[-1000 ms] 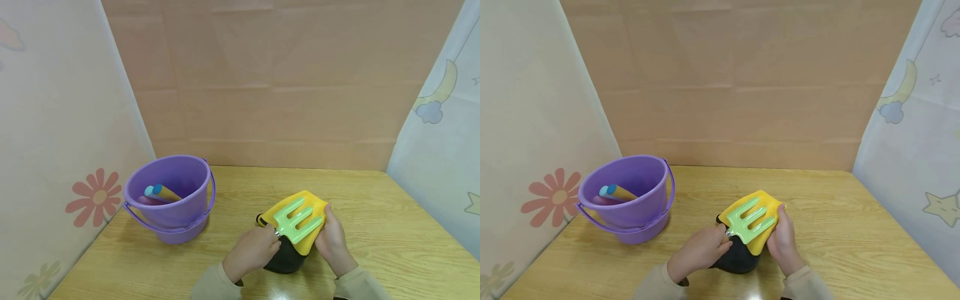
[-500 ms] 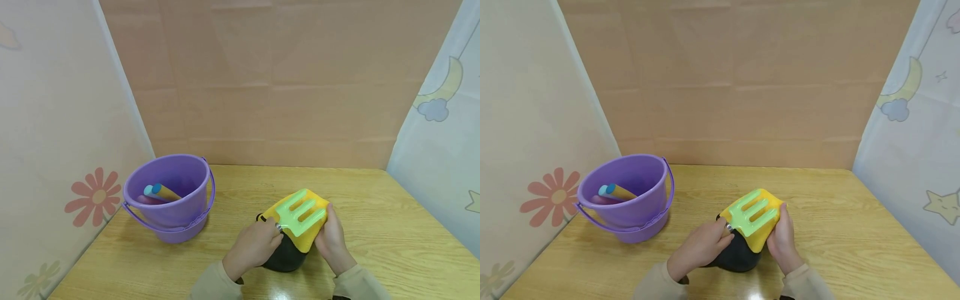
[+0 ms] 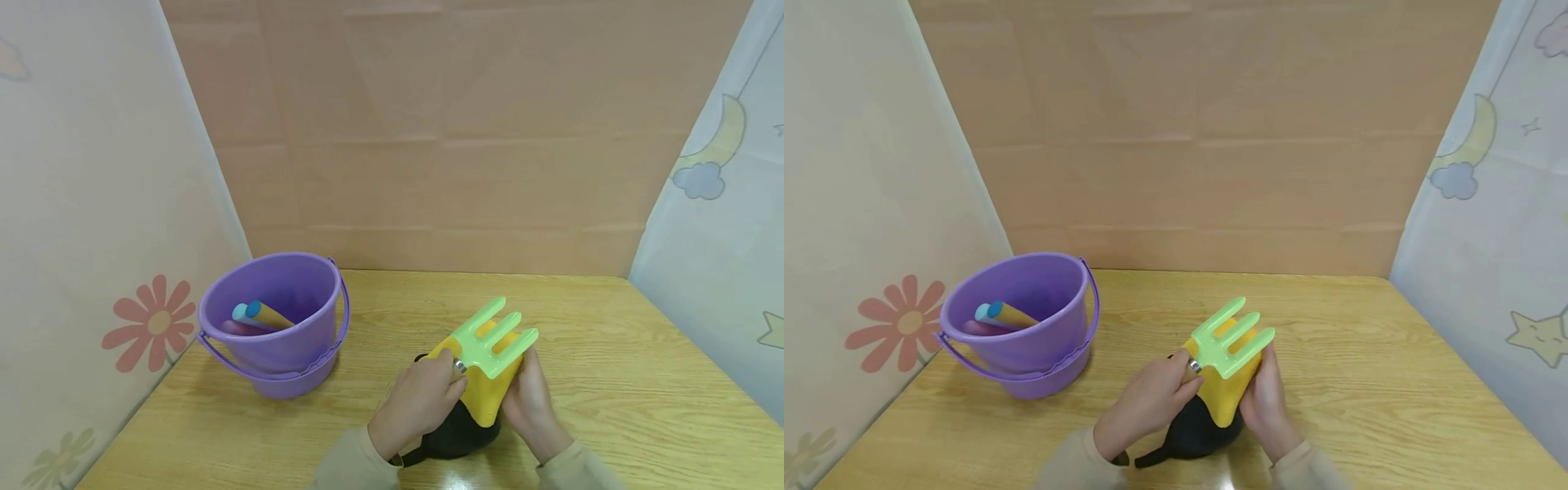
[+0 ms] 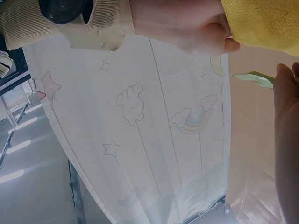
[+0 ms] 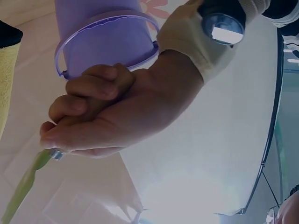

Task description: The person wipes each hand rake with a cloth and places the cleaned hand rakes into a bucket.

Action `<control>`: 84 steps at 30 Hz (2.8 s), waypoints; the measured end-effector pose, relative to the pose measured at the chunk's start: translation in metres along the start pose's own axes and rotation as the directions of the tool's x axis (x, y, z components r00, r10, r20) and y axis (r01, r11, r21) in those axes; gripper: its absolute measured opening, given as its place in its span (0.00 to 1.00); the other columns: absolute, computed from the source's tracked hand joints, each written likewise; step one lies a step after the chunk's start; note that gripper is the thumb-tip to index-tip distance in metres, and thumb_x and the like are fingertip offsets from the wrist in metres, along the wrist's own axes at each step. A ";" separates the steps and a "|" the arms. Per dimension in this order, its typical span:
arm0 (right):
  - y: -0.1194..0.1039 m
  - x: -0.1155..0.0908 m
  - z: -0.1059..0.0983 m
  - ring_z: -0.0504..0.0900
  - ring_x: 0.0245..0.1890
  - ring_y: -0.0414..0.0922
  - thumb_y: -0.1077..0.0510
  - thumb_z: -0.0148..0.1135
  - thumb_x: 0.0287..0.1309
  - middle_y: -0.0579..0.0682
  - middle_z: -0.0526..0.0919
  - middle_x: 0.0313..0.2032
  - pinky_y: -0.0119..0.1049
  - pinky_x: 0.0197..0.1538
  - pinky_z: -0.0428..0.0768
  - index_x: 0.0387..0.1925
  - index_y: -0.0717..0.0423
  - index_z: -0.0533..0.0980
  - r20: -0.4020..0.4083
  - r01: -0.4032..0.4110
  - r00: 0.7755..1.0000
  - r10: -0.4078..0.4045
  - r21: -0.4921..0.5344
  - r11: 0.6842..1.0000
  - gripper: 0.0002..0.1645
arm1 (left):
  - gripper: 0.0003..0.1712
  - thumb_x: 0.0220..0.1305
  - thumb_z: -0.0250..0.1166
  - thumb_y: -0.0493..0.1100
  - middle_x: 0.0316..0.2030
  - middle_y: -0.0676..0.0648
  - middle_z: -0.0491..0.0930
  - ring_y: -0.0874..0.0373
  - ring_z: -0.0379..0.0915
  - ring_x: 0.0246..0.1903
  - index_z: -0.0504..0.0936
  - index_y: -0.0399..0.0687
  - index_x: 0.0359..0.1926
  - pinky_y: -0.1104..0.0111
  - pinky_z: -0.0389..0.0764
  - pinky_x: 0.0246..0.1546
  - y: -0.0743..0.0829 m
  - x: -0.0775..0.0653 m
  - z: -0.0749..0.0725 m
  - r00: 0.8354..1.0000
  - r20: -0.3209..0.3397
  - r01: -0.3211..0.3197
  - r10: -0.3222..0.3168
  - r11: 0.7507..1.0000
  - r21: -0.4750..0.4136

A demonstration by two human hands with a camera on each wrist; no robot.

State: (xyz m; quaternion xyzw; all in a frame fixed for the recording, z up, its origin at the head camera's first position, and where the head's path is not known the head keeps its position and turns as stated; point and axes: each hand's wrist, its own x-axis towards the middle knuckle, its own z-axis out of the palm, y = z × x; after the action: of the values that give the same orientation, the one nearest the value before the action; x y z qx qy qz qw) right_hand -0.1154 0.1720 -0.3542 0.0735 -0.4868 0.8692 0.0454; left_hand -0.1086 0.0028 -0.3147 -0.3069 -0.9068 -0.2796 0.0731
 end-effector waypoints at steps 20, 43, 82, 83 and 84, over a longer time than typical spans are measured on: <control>0.003 -0.006 0.008 0.61 0.61 0.33 0.35 0.16 0.66 0.44 0.52 0.63 0.30 0.59 0.63 0.65 0.47 0.46 0.109 -0.082 0.990 0.086 -0.043 0.996 0.33 | 0.17 0.65 0.54 0.42 0.13 0.57 0.53 0.68 0.50 0.11 0.61 0.49 0.20 0.78 0.55 0.11 -0.002 0.002 0.005 1.000 0.028 -0.006 0.006 1.000 -0.011; -0.008 -0.009 0.010 0.28 0.69 0.48 0.27 0.14 0.56 0.53 0.23 0.69 0.46 0.67 0.36 0.67 0.53 0.19 0.109 -0.133 0.987 0.114 0.190 0.973 0.49 | 0.20 0.63 0.55 0.40 0.13 0.58 0.52 0.69 0.48 0.11 0.59 0.50 0.16 0.79 0.53 0.10 -0.007 0.001 0.010 0.997 0.071 -0.031 0.030 1.000 0.006; -0.013 0.003 -0.037 0.73 0.44 0.33 0.42 0.32 0.69 0.39 0.74 0.41 0.28 0.47 0.73 0.46 0.51 0.69 -0.006 -0.034 0.999 0.034 -0.366 0.930 0.23 | 0.22 0.63 0.57 0.42 0.16 0.57 0.55 0.69 0.49 0.13 0.60 0.51 0.14 0.78 0.54 0.11 -0.012 -0.008 0.007 0.992 0.124 0.015 -0.017 1.000 0.019; -0.015 0.004 -0.038 0.73 0.42 0.33 0.43 0.33 0.69 0.39 0.74 0.40 0.28 0.46 0.73 0.45 0.53 0.70 -0.025 -0.052 0.999 0.046 -0.391 0.919 0.23 | 0.22 0.63 0.57 0.42 0.16 0.57 0.55 0.69 0.49 0.13 0.60 0.51 0.14 0.78 0.54 0.11 -0.013 -0.008 0.006 0.992 0.122 0.013 -0.015 1.000 0.015; -0.016 0.004 -0.038 0.73 0.41 0.34 0.43 0.34 0.69 0.40 0.74 0.40 0.29 0.45 0.74 0.46 0.56 0.69 -0.043 -0.074 0.997 0.061 -0.419 0.905 0.24 | 0.22 0.63 0.56 0.41 0.16 0.57 0.55 0.69 0.49 0.13 0.60 0.51 0.14 0.78 0.53 0.11 -0.013 -0.009 0.005 0.993 0.118 0.010 -0.012 1.000 0.013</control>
State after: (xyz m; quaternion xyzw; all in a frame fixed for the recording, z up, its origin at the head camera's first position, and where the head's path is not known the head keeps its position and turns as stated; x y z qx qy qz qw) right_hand -0.1202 0.2130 -0.3592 0.0326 -0.6641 0.7460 0.0371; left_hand -0.1091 -0.0070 -0.3276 -0.3174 -0.9130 -0.2556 0.0198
